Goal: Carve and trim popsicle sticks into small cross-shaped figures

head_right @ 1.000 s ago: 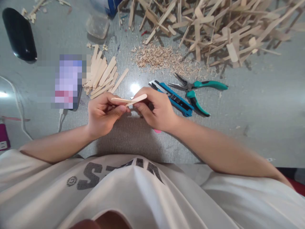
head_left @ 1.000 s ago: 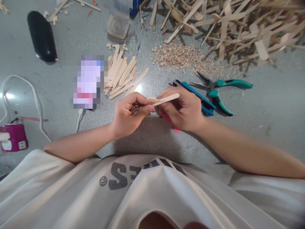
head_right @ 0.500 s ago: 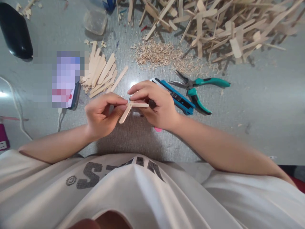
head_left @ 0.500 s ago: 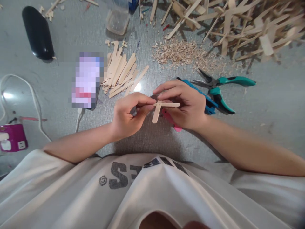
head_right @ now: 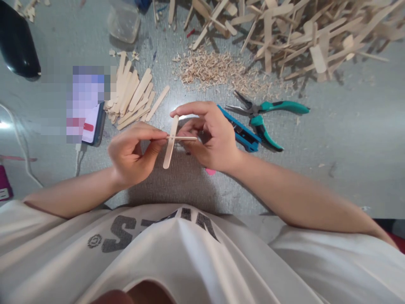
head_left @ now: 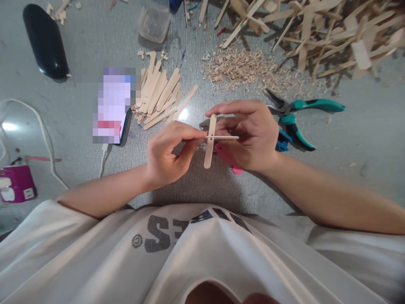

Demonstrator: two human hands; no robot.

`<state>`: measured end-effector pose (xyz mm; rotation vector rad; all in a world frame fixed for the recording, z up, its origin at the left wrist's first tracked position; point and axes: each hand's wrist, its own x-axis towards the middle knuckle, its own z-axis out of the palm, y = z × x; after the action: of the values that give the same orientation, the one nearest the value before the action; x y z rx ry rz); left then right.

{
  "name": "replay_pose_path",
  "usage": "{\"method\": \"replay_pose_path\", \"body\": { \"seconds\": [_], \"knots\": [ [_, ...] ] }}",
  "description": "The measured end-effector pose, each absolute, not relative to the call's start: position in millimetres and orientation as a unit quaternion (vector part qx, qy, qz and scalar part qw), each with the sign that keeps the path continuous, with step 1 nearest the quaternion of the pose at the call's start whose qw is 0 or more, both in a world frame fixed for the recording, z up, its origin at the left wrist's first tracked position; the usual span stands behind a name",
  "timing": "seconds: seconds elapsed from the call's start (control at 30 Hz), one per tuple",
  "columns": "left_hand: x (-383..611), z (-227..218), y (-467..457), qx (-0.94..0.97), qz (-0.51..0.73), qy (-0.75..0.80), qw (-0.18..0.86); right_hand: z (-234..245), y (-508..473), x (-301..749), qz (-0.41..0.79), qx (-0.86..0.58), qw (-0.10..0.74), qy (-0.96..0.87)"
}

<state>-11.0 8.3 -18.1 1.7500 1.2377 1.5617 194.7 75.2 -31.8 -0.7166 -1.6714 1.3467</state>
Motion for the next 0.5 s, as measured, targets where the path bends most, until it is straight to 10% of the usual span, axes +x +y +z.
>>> {"method": "replay_pose_path", "body": {
  "seconds": [0.5],
  "knots": [
    [-8.6, -17.4, 4.0, 0.6, 0.556, 0.478, 0.32, -38.0, 78.7, 198.0, 0.503, -0.216, 0.424, -0.722]
  ]
}}
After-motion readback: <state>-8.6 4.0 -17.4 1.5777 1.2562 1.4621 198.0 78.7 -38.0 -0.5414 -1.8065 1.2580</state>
